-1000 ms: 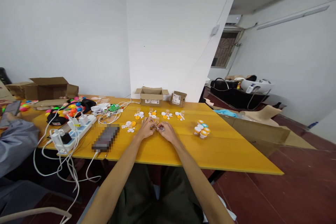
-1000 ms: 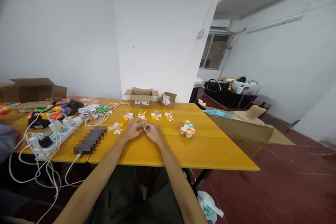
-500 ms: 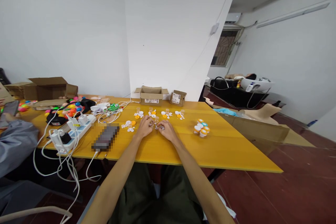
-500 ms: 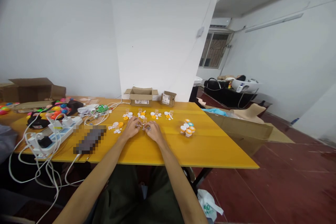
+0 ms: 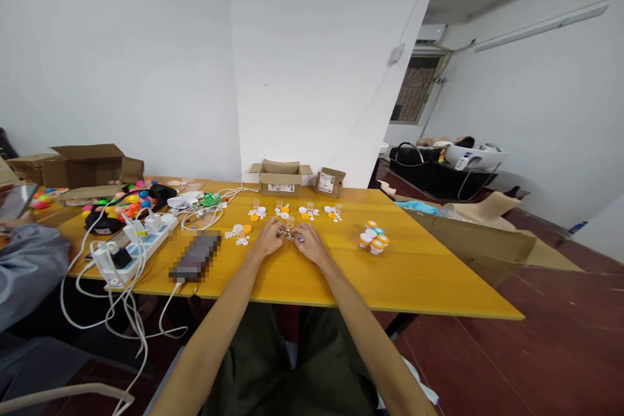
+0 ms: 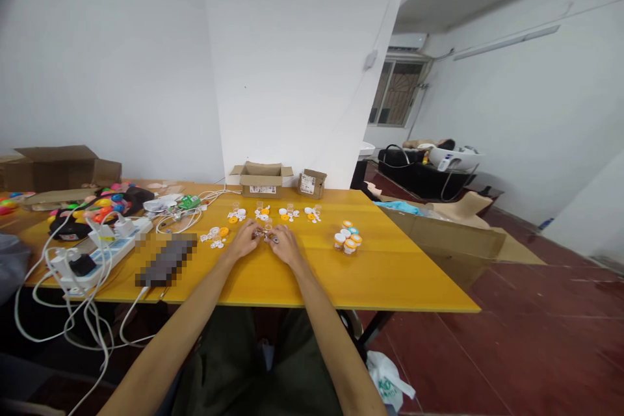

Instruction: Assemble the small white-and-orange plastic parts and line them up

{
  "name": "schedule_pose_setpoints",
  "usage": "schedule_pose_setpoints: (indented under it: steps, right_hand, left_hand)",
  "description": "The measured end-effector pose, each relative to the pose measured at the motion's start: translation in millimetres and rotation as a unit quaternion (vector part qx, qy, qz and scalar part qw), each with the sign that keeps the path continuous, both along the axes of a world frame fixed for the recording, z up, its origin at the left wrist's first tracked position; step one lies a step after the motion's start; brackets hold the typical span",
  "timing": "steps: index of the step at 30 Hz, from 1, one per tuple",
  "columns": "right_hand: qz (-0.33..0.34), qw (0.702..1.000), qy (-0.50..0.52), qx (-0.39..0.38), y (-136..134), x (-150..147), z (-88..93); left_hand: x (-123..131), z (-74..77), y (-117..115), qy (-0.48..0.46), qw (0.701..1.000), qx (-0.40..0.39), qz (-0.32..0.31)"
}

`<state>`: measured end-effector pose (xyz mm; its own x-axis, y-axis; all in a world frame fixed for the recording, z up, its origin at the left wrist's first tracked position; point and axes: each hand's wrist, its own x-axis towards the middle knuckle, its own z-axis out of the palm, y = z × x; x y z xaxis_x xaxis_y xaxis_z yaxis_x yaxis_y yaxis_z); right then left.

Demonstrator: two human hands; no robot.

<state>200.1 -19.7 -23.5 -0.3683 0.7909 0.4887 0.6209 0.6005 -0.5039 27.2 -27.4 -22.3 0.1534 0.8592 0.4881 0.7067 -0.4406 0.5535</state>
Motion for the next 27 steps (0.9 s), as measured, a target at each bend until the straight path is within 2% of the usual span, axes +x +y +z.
schedule_pose_setpoints:
  steps: [3,8,11,15,22,27]
  right_hand:
    - [-0.036,0.999,0.016,0.01,1.8,2.0,0.2]
    - [-0.183,0.982,0.055,-0.004,11.2,12.6,-4.6]
    - [-0.23,0.971,0.06,-0.032,14.7,15.2,-9.8]
    - [-0.203,0.976,0.063,-0.047,15.9,11.0,-14.0]
    - [-0.076,0.993,0.081,-0.046,15.9,4.8,-12.1]
    - [-0.085,0.991,0.079,-0.063,10.7,5.8,-6.3]
  left_hand:
    - [0.9,2.0,-2.5,0.007,1.0,-0.001,-0.011]
    - [1.7,3.5,-4.3,0.034,0.999,0.002,0.001]
    - [2.6,4.0,-4.1,0.055,0.998,-0.001,0.008]
    - [4.2,6.4,-5.7,0.077,0.997,0.003,0.01]
    - [3.5,7.1,-7.4,0.076,0.997,0.004,0.026]
    - [1.4,5.0,-3.9,0.055,0.996,-0.002,0.063]
